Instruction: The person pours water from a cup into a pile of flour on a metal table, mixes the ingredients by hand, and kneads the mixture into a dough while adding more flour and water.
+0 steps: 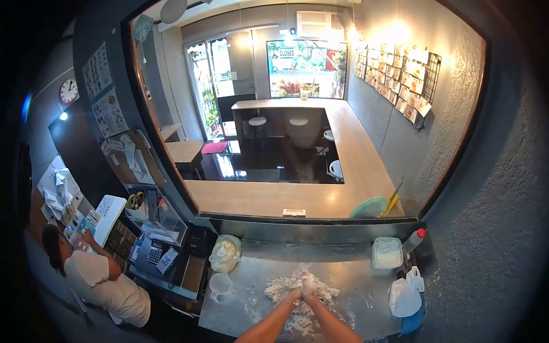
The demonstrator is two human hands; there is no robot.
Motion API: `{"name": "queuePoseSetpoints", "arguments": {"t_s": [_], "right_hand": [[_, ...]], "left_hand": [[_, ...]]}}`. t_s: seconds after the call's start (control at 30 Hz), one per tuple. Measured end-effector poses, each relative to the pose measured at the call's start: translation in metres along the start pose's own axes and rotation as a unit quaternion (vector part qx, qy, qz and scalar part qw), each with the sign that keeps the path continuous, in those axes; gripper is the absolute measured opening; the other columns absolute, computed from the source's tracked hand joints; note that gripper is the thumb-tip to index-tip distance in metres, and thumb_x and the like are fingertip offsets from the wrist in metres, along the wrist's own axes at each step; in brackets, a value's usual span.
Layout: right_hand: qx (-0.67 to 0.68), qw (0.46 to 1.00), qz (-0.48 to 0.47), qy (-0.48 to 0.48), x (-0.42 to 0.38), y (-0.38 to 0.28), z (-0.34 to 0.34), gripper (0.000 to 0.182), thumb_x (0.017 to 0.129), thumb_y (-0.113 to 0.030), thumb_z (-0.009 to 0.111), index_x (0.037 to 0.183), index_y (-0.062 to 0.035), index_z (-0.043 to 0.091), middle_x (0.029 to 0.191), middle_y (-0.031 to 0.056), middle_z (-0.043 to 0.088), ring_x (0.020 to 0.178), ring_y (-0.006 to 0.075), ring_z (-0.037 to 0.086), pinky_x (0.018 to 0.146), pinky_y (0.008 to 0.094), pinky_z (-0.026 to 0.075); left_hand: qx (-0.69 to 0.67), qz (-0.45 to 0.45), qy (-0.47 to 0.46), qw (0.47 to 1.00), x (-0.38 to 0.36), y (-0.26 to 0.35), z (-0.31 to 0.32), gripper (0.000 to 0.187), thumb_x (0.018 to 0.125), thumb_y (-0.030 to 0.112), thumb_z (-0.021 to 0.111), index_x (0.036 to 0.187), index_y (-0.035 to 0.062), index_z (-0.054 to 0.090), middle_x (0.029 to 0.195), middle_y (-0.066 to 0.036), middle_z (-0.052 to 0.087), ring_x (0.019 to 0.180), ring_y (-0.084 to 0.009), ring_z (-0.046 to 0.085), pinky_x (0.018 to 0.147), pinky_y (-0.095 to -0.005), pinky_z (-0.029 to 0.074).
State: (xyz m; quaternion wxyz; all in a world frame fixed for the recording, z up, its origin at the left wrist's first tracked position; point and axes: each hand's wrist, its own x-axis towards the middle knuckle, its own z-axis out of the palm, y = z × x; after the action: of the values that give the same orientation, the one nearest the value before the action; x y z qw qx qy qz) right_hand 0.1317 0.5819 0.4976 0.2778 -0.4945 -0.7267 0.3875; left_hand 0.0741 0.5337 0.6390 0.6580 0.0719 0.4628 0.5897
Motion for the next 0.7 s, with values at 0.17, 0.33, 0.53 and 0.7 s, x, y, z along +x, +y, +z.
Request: {"name": "queuePoseSetpoints", "arguments": {"t_s": [0.17,0.33,0.53,0.7], "right_hand": [[0.001,0.973,0.169,-0.156,0.019,-0.128,-0.087,0.089,0.096,-0.072,0.039,0.152,-0.0041,0.035,0.155,0.0131,0.037,0.138,0.0268,0.038,0.114,0.0401,0.032],[-0.004,0.988,0.072,-0.135,-0.02,-0.122,-0.09,0.091,0.094,-0.076,0.037,0.151,-0.0047,0.038,0.144,0.0151,0.044,0.128,0.0289,0.044,0.108,0.0426,0.037],[0.161,0.974,0.114,-0.112,-0.034,-0.089,-0.071,0.094,0.091,-0.08,0.035,0.149,-0.0054,0.043,0.132,0.0174,0.054,0.116,0.0315,0.052,0.101,0.0455,0.042],[0.374,0.852,0.332,-0.155,0.004,-0.075,-0.06,0.097,0.089,-0.083,0.033,0.147,-0.0059,0.047,0.121,0.0194,0.062,0.106,0.0337,0.059,0.095,0.0479,0.047]], "left_hand": [[-0.147,0.036,0.01,0.988,-0.02,-0.011,0.013,0.064,0.093,0.061,0.053,0.113,0.0022,0.066,0.104,-0.011,0.069,0.093,-0.0272,0.066,0.084,-0.0414,0.053],[-0.114,-0.012,0.044,0.992,-0.011,-0.007,0.01,0.064,0.092,0.064,0.052,0.11,0.0048,0.067,0.102,-0.01,0.069,0.089,-0.0274,0.066,0.081,-0.042,0.053],[-0.054,-0.042,0.045,0.997,0.01,-0.01,-0.012,0.064,0.09,0.068,0.052,0.105,0.0079,0.069,0.099,-0.009,0.069,0.085,-0.0277,0.065,0.078,-0.0427,0.052],[-0.021,-0.032,0.019,0.999,0.042,-0.023,-0.014,0.065,0.089,0.071,0.051,0.101,0.0105,0.071,0.096,-0.008,0.069,0.081,-0.0279,0.065,0.075,-0.0433,0.052]]}}
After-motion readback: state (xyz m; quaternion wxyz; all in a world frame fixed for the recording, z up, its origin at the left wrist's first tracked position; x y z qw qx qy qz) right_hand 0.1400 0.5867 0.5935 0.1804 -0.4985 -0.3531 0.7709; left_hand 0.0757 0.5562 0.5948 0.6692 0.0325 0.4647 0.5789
